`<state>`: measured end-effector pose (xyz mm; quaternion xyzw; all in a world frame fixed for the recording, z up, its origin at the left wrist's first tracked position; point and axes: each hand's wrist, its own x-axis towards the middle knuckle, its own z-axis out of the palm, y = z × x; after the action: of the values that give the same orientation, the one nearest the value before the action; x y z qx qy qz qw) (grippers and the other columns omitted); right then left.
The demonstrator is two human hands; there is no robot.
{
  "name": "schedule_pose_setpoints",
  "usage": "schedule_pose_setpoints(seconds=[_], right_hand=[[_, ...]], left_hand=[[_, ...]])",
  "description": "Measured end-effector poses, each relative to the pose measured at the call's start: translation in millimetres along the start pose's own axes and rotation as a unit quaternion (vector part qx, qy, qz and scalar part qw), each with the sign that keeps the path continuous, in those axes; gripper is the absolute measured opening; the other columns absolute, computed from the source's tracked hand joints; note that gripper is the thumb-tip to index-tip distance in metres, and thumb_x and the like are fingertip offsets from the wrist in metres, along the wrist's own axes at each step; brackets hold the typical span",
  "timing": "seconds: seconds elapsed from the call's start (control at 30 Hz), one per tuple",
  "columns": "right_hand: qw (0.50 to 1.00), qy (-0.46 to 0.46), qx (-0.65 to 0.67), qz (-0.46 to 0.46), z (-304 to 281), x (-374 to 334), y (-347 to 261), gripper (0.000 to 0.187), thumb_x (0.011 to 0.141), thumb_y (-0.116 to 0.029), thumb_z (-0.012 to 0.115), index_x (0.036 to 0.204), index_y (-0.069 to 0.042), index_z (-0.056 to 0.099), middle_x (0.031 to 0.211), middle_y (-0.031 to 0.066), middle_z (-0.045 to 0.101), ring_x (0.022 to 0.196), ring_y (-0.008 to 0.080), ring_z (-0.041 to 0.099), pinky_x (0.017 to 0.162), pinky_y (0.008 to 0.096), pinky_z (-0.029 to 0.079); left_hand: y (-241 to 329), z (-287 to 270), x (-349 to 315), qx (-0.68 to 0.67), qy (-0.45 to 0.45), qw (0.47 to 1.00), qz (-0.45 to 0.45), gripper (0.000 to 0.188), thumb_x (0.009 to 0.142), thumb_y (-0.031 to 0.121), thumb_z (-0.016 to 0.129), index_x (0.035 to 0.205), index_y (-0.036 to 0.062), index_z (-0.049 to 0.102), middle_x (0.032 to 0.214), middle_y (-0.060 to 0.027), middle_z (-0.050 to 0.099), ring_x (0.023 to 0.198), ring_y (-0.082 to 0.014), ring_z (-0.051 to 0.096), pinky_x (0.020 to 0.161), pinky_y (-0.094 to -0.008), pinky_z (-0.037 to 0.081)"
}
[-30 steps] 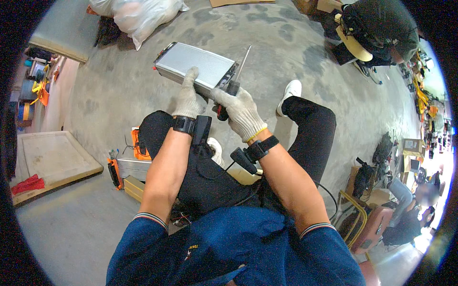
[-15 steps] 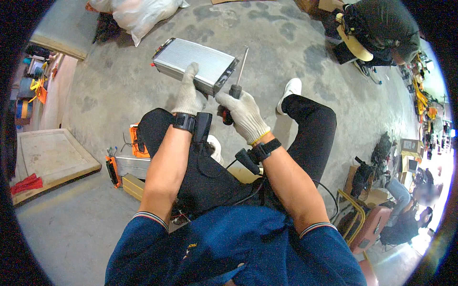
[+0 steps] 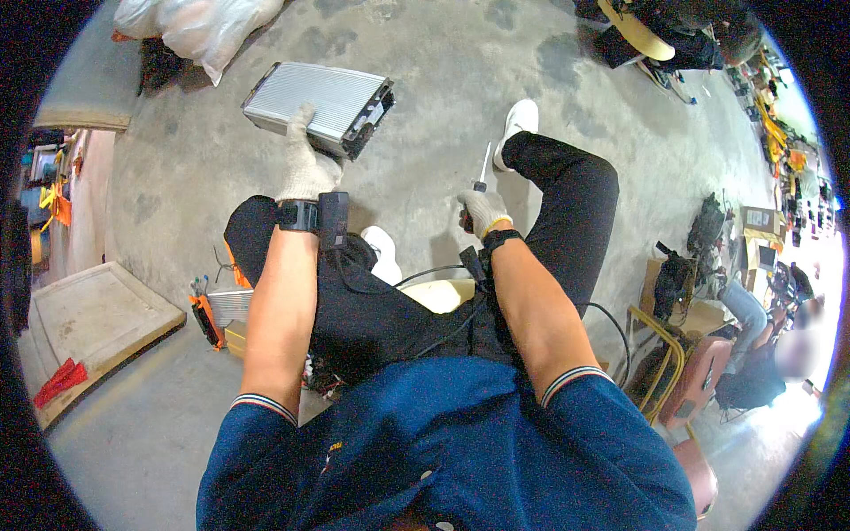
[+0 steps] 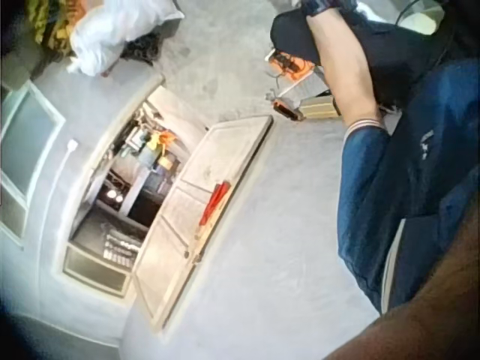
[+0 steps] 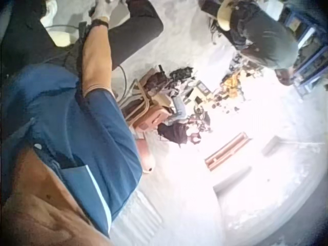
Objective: The recorder is using a screwdriver to remove screws from a metal electronic housing or controller unit while holding it in their gloved hands.
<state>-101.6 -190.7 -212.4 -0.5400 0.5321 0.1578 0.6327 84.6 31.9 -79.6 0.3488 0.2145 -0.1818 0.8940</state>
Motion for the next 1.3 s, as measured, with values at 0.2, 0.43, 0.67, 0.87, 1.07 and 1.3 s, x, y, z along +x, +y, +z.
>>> schedule_pose_setpoints(seconds=[0.2, 0.43, 0.67, 0.87, 1.07, 1.3], right_hand=[[0.996, 0.053, 0.073, 0.000, -6.2, 17.7, 5.7, 0.023, 0.086, -0.021, 0.069, 0.077, -0.001, 0.061, 0.066, 0.0116, 0.061, 0.051, 0.0230, 0.058, 0.047, 0.0387, 0.046], [0.990, 0.043, 0.098, -0.096, -15.1, 12.9, -12.6, 0.022, 0.089, -0.020, 0.069, 0.079, -0.001, 0.064, 0.073, 0.0120, 0.064, 0.057, 0.0222, 0.060, 0.051, 0.0395, 0.046], [0.970, -0.041, 0.194, -0.139, -27.3, -60.7, -72.0, 0.020, 0.091, -0.018, 0.070, 0.098, 0.000, 0.062, 0.079, 0.0069, 0.061, 0.063, 0.0155, 0.059, 0.055, 0.0297, 0.049], [0.957, -0.085, 0.034, -0.276, -45.2, -127.6, -85.8, 0.036, 0.091, -0.020, 0.072, 0.115, 0.005, 0.061, 0.095, 0.0072, 0.062, 0.082, 0.0136, 0.062, 0.073, 0.0289, 0.055], [0.943, -0.078, -0.001, -0.325, -54.3, -181.9, -88.9, 0.046, 0.094, -0.023, 0.070, 0.132, 0.002, 0.061, 0.101, 0.0072, 0.066, 0.089, 0.0139, 0.065, 0.080, 0.0287, 0.056], [0.948, -0.084, 0.090, -0.294, -49.8, -192.7, -80.9, 0.045, 0.095, -0.022, 0.070, 0.130, 0.003, 0.061, 0.097, 0.0066, 0.067, 0.086, 0.0134, 0.064, 0.075, 0.0271, 0.053]], left_hand=[[1.1, -7.5, 0.8, 0.031, 0.007, 0.999, -0.006, 0.073, 0.085, 0.027, 0.081, 0.144, 0.0044, 0.044, 0.135, -0.0122, 0.056, 0.125, -0.0253, 0.057, 0.107, -0.0381, 0.048], [-0.4, 3.8, -2.6, 0.006, 0.026, 0.999, -0.023, 0.075, 0.082, 0.026, 0.082, 0.143, 0.0060, 0.044, 0.135, -0.0108, 0.057, 0.124, -0.0276, 0.058, 0.107, -0.0430, 0.051], [-1.1, 6.9, -7.0, 0.012, -0.014, 1.000, 0.000, 0.072, 0.086, 0.031, 0.077, 0.143, 0.0039, 0.043, 0.133, -0.0135, 0.058, 0.121, -0.0296, 0.060, 0.103, -0.0467, 0.055], [1.4, 20.4, -24.1, 0.057, -0.056, 0.997, 0.004, 0.078, 0.087, 0.037, 0.072, 0.148, 0.0035, 0.037, 0.140, -0.0193, 0.055, 0.125, -0.0349, 0.060, 0.100, -0.0503, 0.058], [-2.8, 7.1, -7.6, 0.018, 0.000, 1.000, -0.010, 0.078, 0.085, 0.042, 0.070, 0.146, 0.0039, 0.040, 0.137, -0.0196, 0.056, 0.118, -0.0358, 0.063, 0.095, -0.0529, 0.060], [-2.9, 10.1, -10.7, 0.029, -0.029, 0.999, -0.003, 0.081, 0.084, 0.043, 0.072, 0.146, 0.0024, 0.040, 0.136, -0.0191, 0.057, 0.119, -0.0355, 0.063, 0.095, -0.0522, 0.060]])
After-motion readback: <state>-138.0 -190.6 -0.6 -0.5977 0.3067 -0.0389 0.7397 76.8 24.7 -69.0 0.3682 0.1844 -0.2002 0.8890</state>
